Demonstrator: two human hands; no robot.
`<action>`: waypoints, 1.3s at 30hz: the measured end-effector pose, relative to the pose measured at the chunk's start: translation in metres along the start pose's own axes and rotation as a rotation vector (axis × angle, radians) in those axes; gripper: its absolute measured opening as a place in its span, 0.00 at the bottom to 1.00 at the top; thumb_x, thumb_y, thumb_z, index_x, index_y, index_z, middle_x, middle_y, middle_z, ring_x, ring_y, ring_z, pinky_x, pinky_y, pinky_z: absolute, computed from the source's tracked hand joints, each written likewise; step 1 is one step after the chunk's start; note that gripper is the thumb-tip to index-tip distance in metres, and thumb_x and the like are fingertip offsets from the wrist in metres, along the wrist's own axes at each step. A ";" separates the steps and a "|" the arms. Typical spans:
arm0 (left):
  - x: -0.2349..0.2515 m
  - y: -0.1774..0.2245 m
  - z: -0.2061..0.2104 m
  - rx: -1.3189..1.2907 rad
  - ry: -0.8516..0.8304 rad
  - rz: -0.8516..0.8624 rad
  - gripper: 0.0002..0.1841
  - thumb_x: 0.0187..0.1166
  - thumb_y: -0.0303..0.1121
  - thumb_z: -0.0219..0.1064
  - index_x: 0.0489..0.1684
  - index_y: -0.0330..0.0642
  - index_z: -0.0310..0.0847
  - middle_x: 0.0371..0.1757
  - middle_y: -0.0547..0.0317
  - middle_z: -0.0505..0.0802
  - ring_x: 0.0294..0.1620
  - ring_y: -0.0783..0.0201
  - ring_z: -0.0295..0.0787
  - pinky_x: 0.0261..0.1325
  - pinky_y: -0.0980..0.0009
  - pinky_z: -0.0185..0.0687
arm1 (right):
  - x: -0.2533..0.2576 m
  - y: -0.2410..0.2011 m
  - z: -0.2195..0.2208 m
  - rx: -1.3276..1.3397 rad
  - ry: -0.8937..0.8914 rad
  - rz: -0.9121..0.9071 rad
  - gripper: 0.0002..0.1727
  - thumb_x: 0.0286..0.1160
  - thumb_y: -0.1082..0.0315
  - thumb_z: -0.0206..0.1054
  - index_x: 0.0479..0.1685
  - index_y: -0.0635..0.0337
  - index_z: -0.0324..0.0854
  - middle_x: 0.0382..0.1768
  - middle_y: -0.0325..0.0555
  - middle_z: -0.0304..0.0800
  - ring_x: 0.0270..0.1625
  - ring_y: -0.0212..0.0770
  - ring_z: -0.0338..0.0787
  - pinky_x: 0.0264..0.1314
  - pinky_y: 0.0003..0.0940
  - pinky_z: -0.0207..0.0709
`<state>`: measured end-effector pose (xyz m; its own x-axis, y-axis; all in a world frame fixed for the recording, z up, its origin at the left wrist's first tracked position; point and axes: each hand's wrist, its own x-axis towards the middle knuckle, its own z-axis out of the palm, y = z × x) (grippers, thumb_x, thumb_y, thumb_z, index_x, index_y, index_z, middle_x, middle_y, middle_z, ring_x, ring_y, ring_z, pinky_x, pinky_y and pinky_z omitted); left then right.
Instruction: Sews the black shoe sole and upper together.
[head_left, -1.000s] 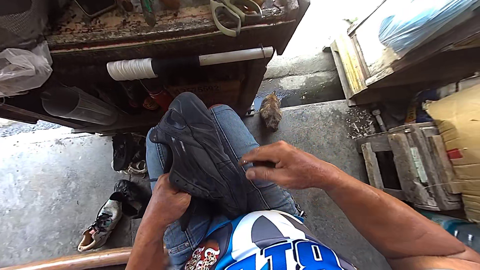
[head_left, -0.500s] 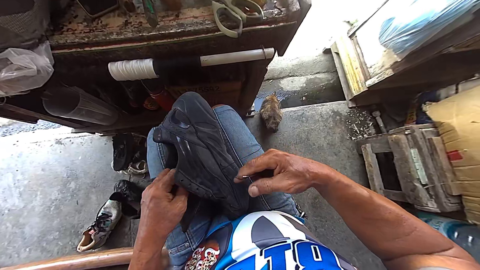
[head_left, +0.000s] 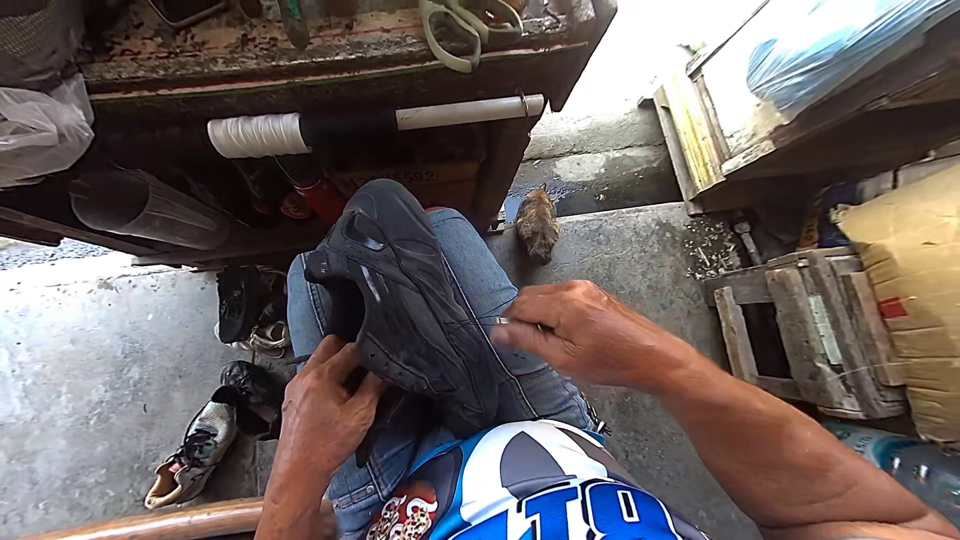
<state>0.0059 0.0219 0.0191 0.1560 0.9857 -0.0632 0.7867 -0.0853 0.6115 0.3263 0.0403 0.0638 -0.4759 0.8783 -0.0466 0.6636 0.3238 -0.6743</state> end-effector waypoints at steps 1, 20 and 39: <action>0.000 0.000 0.000 0.004 -0.005 0.003 0.16 0.72 0.56 0.65 0.34 0.59 0.93 0.37 0.72 0.86 0.39 0.75 0.84 0.42 0.66 0.81 | 0.005 0.000 0.011 -0.028 0.133 -0.006 0.25 0.87 0.47 0.59 0.22 0.51 0.84 0.20 0.32 0.78 0.23 0.29 0.78 0.24 0.31 0.71; -0.004 -0.002 -0.012 -0.067 0.031 0.000 0.16 0.75 0.56 0.64 0.31 0.60 0.92 0.37 0.73 0.85 0.40 0.76 0.82 0.44 0.69 0.80 | -0.013 0.030 -0.033 1.067 -0.055 -0.101 0.09 0.78 0.55 0.68 0.35 0.46 0.85 0.47 0.37 0.88 0.30 0.26 0.83 0.25 0.20 0.76; 0.000 -0.010 -0.019 -0.018 0.052 0.021 0.19 0.75 0.54 0.64 0.17 0.56 0.85 0.29 0.71 0.83 0.35 0.72 0.81 0.40 0.64 0.77 | 0.002 0.045 -0.032 0.029 0.265 0.149 0.22 0.68 0.56 0.79 0.57 0.60 0.87 0.61 0.51 0.87 0.46 0.40 0.90 0.43 0.39 0.89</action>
<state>-0.0132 0.0256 0.0281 0.1409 0.9900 -0.0093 0.7724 -0.1040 0.6266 0.3740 0.0675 0.0565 -0.2044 0.9779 0.0447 0.6963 0.1773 -0.6955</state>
